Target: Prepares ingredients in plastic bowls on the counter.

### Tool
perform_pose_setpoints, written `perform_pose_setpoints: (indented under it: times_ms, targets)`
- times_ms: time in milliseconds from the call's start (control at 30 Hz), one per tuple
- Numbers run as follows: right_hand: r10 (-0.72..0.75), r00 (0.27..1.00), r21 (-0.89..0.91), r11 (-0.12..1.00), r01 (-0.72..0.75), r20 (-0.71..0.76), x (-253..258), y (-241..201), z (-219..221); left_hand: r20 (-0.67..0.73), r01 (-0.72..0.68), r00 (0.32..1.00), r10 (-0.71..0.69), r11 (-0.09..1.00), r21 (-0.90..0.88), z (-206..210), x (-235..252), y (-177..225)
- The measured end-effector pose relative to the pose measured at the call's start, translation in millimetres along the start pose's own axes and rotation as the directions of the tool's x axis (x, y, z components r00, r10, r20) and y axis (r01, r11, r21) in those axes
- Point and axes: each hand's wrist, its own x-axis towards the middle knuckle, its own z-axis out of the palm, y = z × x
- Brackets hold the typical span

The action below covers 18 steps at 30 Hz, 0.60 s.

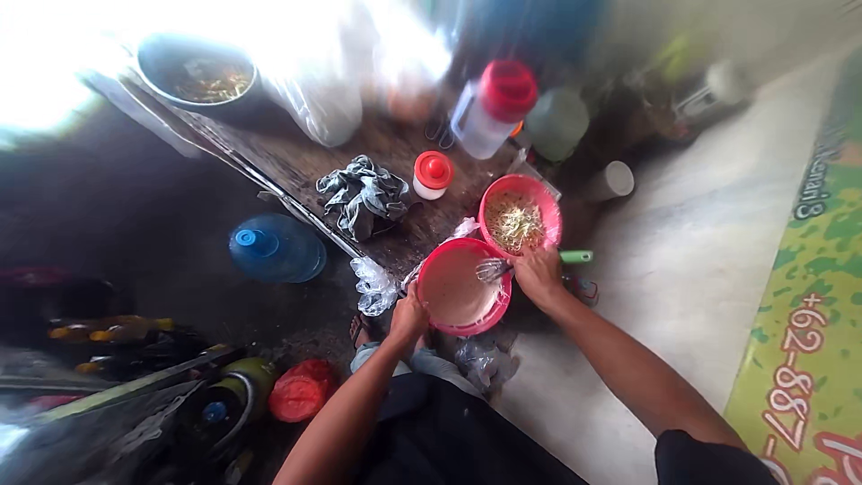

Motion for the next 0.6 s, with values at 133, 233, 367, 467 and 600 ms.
perform_pose_setpoints:
  times_ms: [133, 233, 367, 467, 600]
  targets:
    - [-0.268, 0.924, -0.13, 0.962, 0.241, -0.272, 37, 0, -9, -0.024, -0.011, 1.0, 0.012, 0.999, 0.031, 0, -2, 3]
    - [-0.151, 0.988, -0.094, 0.984, 0.154, 0.038, 2, 3, -8, -0.067, 0.001, 0.998, -0.002, 1.0, -0.003, 2, -4, 4]
    - [-0.173, 0.875, 0.093, 0.985, 0.147, 0.452, -47, -18, 3, -0.145, 0.009, 0.989, -0.018, 0.998, -0.059, 10, -7, 3]
    - [-0.24, 0.903, 0.285, 0.948, 0.139, 0.356, -44, -46, 40, -0.185, -0.009, 0.983, -0.007, 0.997, -0.082, 20, -9, -6]
    - [-0.113, 0.967, 0.372, 0.928, 0.02, 0.228, -28, -71, 57, -0.202, -0.044, 0.979, 0.0, 0.975, -0.217, 41, -13, -24]
